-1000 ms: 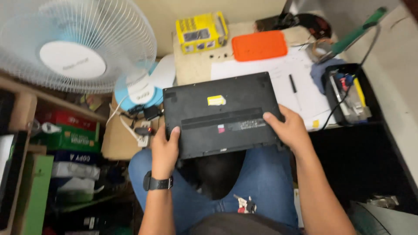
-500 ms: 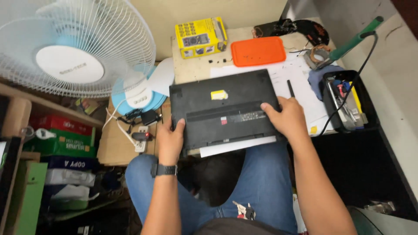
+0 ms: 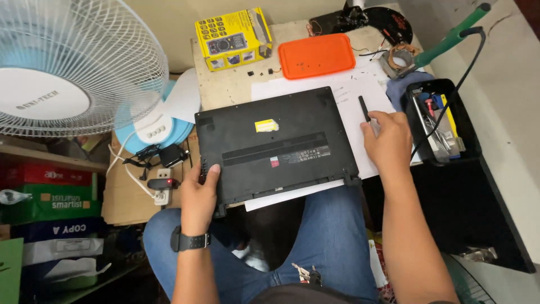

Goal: The person uses a screwdriver to remove screws from the bottom of a laptop. They repeatedly lift and flip the laptop to access different screws and continue unscrewing the casing.

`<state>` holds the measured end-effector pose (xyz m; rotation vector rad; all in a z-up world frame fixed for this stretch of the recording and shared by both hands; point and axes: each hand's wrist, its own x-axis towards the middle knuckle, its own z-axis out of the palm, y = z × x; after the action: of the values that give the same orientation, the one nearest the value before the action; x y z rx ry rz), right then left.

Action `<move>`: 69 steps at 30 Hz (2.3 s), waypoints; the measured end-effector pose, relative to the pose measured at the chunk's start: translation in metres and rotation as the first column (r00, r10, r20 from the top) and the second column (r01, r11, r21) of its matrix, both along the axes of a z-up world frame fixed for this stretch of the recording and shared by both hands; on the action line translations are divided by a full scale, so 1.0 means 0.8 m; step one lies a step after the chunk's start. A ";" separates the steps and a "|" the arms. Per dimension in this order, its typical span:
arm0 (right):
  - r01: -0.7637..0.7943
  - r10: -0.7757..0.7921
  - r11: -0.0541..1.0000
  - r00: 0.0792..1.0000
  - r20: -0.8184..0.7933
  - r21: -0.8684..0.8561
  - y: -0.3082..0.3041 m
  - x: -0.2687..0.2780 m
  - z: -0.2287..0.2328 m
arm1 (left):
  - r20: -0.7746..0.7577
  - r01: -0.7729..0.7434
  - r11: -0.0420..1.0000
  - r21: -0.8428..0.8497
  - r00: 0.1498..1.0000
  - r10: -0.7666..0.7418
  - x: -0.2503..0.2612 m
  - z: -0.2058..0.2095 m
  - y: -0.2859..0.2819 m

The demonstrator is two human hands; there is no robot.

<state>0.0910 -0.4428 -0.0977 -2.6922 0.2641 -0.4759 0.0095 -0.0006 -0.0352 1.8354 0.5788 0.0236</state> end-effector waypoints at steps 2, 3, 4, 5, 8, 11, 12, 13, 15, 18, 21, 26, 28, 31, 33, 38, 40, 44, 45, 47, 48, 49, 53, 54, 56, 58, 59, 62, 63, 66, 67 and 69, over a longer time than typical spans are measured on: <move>-0.006 0.006 1.000 1.000 -0.017 -0.013 -0.001 0.005 -0.007 | 0.013 -0.028 0.998 -0.057 1.000 0.029 -0.003 0.008 0.001; -0.012 0.011 1.000 1.000 -0.029 -0.025 -0.001 0.009 -0.010 | 0.031 -0.054 0.992 -0.114 0.998 0.058 -0.004 0.012 0.002; -0.014 0.013 1.000 0.999 -0.032 -0.025 -0.003 0.011 -0.011 | 0.028 -0.057 0.992 -0.114 0.998 0.060 -0.007 -0.004 0.006; -0.031 0.031 0.999 0.999 -0.010 -0.035 -0.004 0.011 -0.013 | 0.049 -0.076 0.988 -0.132 0.995 0.083 -0.010 -0.021 0.011; -0.094 0.091 0.995 0.994 0.056 0.043 -0.002 0.003 0.003 | 0.061 -0.103 0.982 -0.156 0.992 0.114 -0.019 -0.052 0.023; -0.170 0.132 0.881 0.984 0.117 0.441 0.019 -0.021 0.040 | 0.069 -0.125 0.974 -0.191 0.988 0.140 -0.022 -0.056 0.023; -0.183 0.134 0.685 0.983 0.125 0.705 0.029 -0.032 0.055 | 0.078 -0.138 0.966 -0.221 0.984 0.159 -0.024 -0.054 0.021; -0.179 0.131 0.685 0.984 0.123 0.706 0.035 -0.041 0.062 | 0.076 -0.136 0.966 -0.220 0.985 0.156 -0.025 -0.062 0.026; -0.126 0.146 0.413 0.987 0.071 0.902 0.050 -0.057 0.078 | 0.040 -0.133 0.952 -0.276 0.988 0.150 -0.028 -0.076 0.037; -0.117 0.084 0.677 0.993 0.081 0.727 0.062 -0.078 0.099 | 0.273 -0.162 0.942 0.293 0.959 0.080 -0.037 -0.085 0.040; -0.131 0.069 0.780 0.990 0.124 0.612 0.057 -0.095 0.086 | 0.548 -0.201 0.836 0.512 0.825 -0.137 -0.040 -0.035 -0.001; -0.345 0.197 0.778 0.927 0.318 0.525 0.023 -0.100 0.023 | 0.512 0.163 0.856 0.490 0.741 -0.434 -0.020 0.000 -0.108; -0.451 0.246 0.736 0.873 0.421 0.504 0.016 -0.096 0.014 | 0.494 0.301 0.850 0.433 0.710 -0.502 -0.004 -0.009 -0.152; -0.461 0.255 0.746 0.864 0.434 0.481 0.022 -0.097 0.021 | 0.518 0.456 0.777 0.434 0.579 -0.629 0.022 -0.022 -0.211; -0.460 0.254 0.757 0.862 0.440 0.465 0.025 -0.099 0.022 | 0.465 0.549 0.709 0.443 0.535 -0.705 0.038 -0.041 -0.244; -0.484 0.296 0.806 0.828 0.477 0.341 0.022 -0.101 0.023 | 0.406 0.632 0.629 0.453 0.482 -0.776 0.048 -0.038 -0.277; -0.487 0.321 0.837 0.808 0.495 0.252 0.026 -0.102 0.048 | 0.402 0.654 0.606 0.454 0.456 -0.794 0.049 -0.033 -0.283; -0.602 0.369 0.738 0.739 0.564 0.306 0.038 -0.098 0.093 | 0.424 0.645 0.626 0.438 0.466 -0.777 0.050 -0.040 -0.286; -0.621 0.390 0.717 0.734 0.556 0.318 0.039 -0.098 0.096 | 0.410 0.636 0.631 0.444 0.482 -0.775 0.048 -0.047 -0.288; -0.621 0.407 0.716 0.742 0.532 0.320 0.039 -0.098 0.116 | 0.405 0.615 0.632 0.471 0.486 -0.775 0.048 -0.049 -0.289; -0.620 0.423 0.716 0.751 0.507 0.321 0.041 -0.096 0.126 | 0.400 0.595 0.633 0.495 0.490 -0.774 0.050 -0.049 -0.288; -0.626 0.424 0.714 0.744 0.517 0.315 0.039 -0.093 0.120 | 0.405 0.588 0.633 0.503 0.487 -0.774 0.050 -0.051 -0.288; -0.581 0.325 0.738 0.751 0.574 0.342 0.039 -0.097 0.109 | 0.402 0.562 0.642 0.522 0.502 -0.766 0.045 -0.048 -0.294; -0.572 0.300 0.745 0.747 0.593 0.343 0.042 -0.098 0.110 | 0.407 0.558 0.641 0.527 0.496 -0.767 0.045 -0.043 -0.294; -0.603 0.319 0.690 0.750 0.579 0.400 0.045 -0.100 0.119 | 0.396 0.560 0.639 0.528 0.503 -0.768 0.043 -0.044 -0.293; -0.632 0.341 0.632 0.746 0.571 0.449 0.044 -0.099 0.125 | 0.390 0.557 0.638 0.532 0.508 -0.768 0.044 -0.042 -0.294; -0.644 0.345 0.601 0.743 0.574 0.473 0.044 -0.099 0.125 | 0.390 0.562 0.640 0.523 0.510 -0.767 0.044 -0.040 -0.293; -0.632 0.313 0.613 0.745 0.589 0.474 0.037 -0.097 0.114 | 0.395 0.582 0.648 0.492 0.513 -0.762 0.046 -0.031 -0.292; -0.604 0.278 0.654 0.752 0.597 0.456 0.035 -0.099 0.107 | 0.396 0.597 0.653 0.466 0.518 -0.758 0.045 -0.028 -0.291; -0.580 0.299 0.679 0.779 0.552 0.450 0.038 -0.099 0.120 | 0.388 0.647 0.613 0.452 0.477 -0.789 0.045 -0.004 -0.283; -0.577 0.296 0.680 0.780 0.551 0.453 0.037 -0.100 0.114 | 0.385 0.650 0.611 0.452 0.476 -0.790 0.046 -0.010 -0.284; -0.570 0.275 0.707 0.766 0.581 0.418 0.036 -0.102 0.102 | 0.388 0.674 0.631 0.385 0.502 -0.773 0.048 -0.022 -0.284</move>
<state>0.0097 -0.4138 -0.0164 -1.8591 -0.3378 -0.7483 0.0476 -0.2282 -0.0529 2.0087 -0.6577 0.0061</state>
